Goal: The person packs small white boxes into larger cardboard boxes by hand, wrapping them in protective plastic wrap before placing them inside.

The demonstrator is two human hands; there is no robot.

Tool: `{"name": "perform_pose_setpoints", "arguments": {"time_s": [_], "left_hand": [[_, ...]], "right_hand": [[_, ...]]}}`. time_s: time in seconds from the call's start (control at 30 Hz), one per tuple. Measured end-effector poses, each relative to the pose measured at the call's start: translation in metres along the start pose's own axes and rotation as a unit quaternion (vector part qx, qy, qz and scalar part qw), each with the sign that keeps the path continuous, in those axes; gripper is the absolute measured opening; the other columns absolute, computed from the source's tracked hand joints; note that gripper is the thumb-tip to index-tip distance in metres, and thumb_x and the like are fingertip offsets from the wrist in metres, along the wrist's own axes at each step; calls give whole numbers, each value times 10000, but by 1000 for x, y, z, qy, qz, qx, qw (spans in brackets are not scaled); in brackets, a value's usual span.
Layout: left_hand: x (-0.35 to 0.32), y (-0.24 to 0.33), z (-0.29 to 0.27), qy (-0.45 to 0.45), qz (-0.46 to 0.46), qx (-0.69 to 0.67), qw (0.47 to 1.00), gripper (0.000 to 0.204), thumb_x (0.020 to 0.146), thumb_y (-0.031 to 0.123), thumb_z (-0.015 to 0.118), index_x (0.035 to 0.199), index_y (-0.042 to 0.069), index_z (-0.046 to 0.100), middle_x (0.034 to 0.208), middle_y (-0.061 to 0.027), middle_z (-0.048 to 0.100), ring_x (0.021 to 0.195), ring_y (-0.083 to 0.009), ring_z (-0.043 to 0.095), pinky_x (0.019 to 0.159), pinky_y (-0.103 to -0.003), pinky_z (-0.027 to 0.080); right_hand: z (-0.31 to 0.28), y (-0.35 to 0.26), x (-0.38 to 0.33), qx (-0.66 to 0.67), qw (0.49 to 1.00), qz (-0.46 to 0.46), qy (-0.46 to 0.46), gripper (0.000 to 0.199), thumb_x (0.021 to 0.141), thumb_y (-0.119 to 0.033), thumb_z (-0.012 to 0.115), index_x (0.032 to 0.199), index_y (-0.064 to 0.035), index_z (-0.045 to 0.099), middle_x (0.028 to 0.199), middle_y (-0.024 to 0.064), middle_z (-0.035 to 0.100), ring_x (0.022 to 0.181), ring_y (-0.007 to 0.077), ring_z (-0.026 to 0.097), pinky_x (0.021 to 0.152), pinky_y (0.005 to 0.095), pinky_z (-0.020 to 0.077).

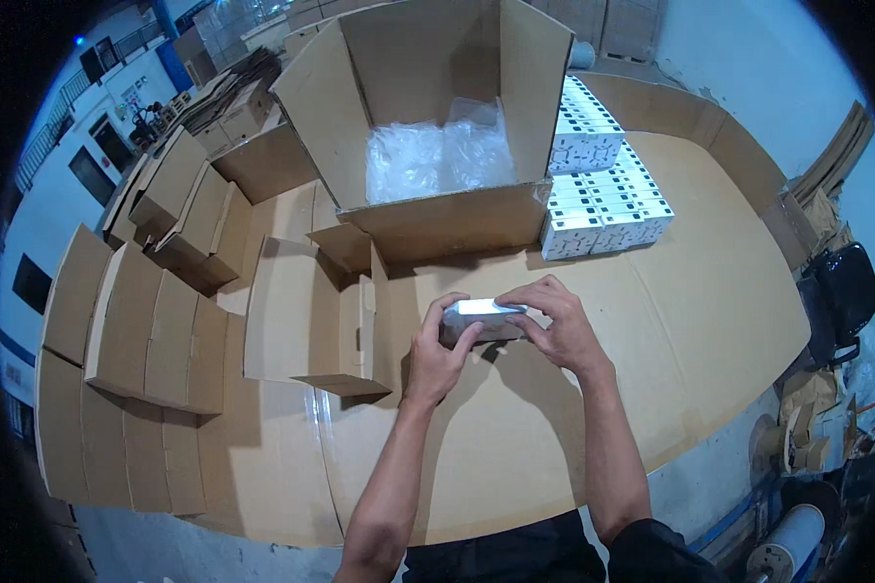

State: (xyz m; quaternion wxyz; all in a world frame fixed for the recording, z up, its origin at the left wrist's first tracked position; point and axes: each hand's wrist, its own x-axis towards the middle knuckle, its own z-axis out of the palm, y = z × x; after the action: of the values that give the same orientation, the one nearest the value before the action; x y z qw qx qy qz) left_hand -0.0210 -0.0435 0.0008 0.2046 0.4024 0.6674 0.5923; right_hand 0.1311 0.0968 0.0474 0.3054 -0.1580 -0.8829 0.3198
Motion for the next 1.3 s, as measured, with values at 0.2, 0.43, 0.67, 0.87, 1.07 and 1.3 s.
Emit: {"name": "perform_pose_setpoints", "arguments": {"time_s": [0.2,0.43,0.67,0.87,1.07,1.3], "left_hand": [[-45,4,-1,69,18,86,994,703,881,85,736,1478,4,374,1370,-235,558,1282,-325,556,1090,-430,437],[-93,6,-16,-30,126,275,953,424,815,79,753,1209,28,604,1235,-156,589,1230,-341,536,1042,-438,443],[-81,5,-17,-20,100,262,960,242,812,78,757,1031,43,661,1149,-113,596,1180,-322,555,1005,-439,468],[-81,3,-18,-16,115,262,958,234,810,98,741,1020,43,654,1132,-113,588,1166,-302,557,991,-443,472],[-81,4,-19,-13,122,262,957,250,804,92,753,1024,29,650,1133,-124,583,1164,-315,553,987,-448,468],[-83,2,-18,-10,102,267,958,225,825,124,733,1025,54,657,1164,-123,581,1206,-322,541,1004,-455,462]], "right_hand": [[3,12,2,74,996,38,30,299,819,23,744,1097,-87,749,1024,77,747,869,228,667,717,335,546],[23,10,20,150,982,47,106,298,848,35,726,1129,-65,735,1030,95,747,909,189,711,746,318,582],[57,-26,73,204,971,-21,124,229,890,36,706,1109,-26,687,1025,92,723,908,162,704,777,312,599],[93,-50,114,251,961,-50,103,200,914,48,672,1100,-22,650,965,81,674,838,105,680,706,276,592],[120,-47,139,196,968,-104,117,232,922,68,674,1125,-40,652,867,-20,617,728,3,520,613,177,428],[126,-38,150,138,978,-124,93,211,911,25,690,1112,-38,674,972,54,695,794,81,633,680,248,534]]}}
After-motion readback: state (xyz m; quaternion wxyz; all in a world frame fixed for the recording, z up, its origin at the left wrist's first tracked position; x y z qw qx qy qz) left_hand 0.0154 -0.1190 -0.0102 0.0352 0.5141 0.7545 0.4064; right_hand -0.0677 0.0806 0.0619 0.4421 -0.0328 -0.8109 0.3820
